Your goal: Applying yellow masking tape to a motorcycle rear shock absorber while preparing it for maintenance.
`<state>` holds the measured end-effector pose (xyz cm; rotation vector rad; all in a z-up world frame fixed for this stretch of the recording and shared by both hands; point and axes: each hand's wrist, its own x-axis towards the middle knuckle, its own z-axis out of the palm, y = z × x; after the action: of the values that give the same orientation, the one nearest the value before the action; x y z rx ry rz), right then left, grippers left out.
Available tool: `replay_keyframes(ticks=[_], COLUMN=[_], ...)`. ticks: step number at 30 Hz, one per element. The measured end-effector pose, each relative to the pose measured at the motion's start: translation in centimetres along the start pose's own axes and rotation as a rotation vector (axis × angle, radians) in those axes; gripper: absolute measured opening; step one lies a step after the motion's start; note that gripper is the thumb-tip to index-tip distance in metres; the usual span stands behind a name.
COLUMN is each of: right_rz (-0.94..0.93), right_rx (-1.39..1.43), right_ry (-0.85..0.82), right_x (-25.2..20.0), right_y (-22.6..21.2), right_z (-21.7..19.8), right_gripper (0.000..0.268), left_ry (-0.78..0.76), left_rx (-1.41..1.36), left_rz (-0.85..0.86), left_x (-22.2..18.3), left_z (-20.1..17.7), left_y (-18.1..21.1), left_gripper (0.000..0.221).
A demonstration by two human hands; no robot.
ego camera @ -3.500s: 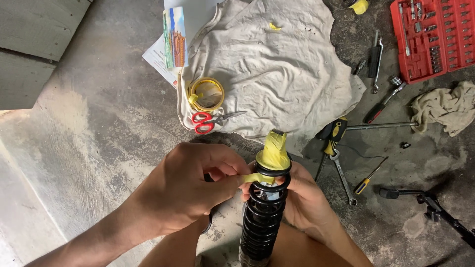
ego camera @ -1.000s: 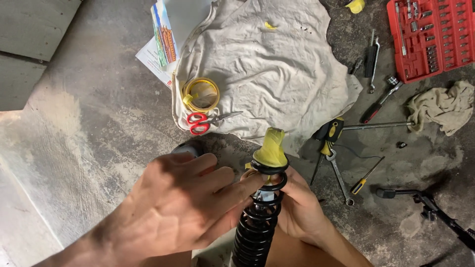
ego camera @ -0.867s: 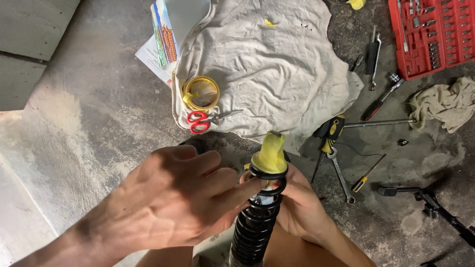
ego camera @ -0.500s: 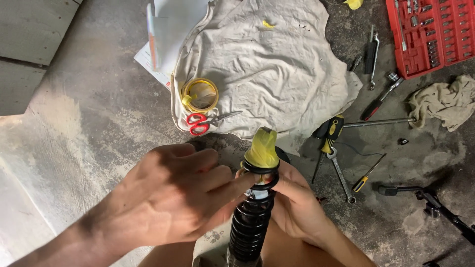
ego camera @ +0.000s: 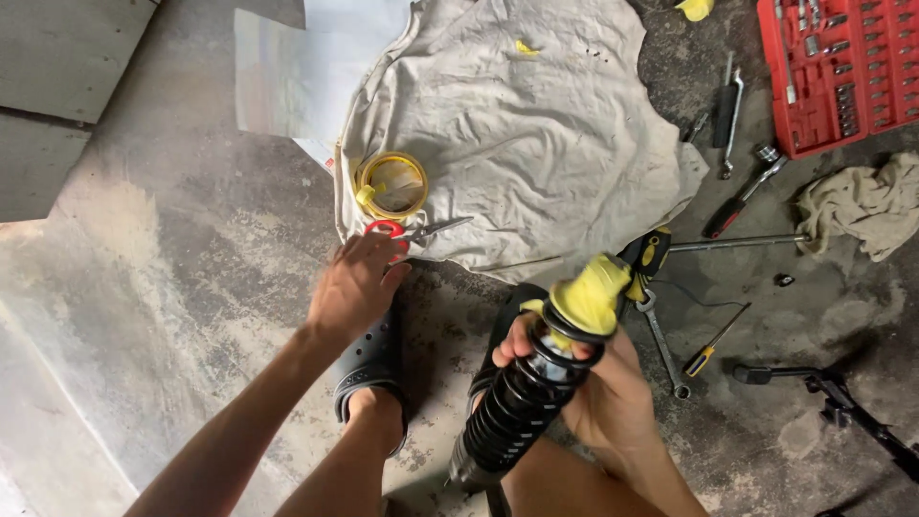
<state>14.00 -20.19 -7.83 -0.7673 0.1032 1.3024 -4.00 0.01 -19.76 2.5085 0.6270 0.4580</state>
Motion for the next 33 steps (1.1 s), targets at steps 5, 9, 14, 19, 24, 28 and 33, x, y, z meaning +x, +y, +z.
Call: replay_keyframes(ticks=[5, 9, 14, 19, 24, 28, 33], right_rz=[-0.031, -0.080, -0.086, -0.084, 0.054, 0.034, -0.079], right_rx=[0.152, 0.080, 0.098, -0.180, -0.396, -0.353, -0.320], right_ry=[-0.189, -0.171, -0.112, -0.233, -0.338, -0.351, -0.300], right_x=[-0.1, 0.1, 1.0, 1.7, 1.6, 2.8, 3.1], right_y=[0.1, -0.1, -0.4, -2.2, -1.8, -0.8, -0.5], right_z=[-1.1, -1.8, -0.5, 4.2, 5.8, 5.8, 6.0], right_gripper=[0.053, 0.059, 0.085, 0.098, 0.100, 0.078, 0.062], left_ry=[-0.357, -0.454, -0.830, -0.960, -1.031, -1.272, -1.305], left_rx=[-0.938, -1.055, -0.997, -1.619, -2.269, -2.792, -2.913], left_rz=[-0.652, -0.405, -0.480, -0.586, -0.479, -0.345, -0.489], left_x=[2.6, 4.5, 4.5, 1.1, -1.2, -1.3, -0.1], left_z=[-6.5, -8.2, -8.4, -8.4, -5.9, -3.7, -4.5], left_y=[9.2, 11.8, 12.5, 10.1, 8.8, 8.9, 9.7], left_gripper=[0.031, 0.050, 0.066, 0.051, 0.042, 0.047, 0.061])
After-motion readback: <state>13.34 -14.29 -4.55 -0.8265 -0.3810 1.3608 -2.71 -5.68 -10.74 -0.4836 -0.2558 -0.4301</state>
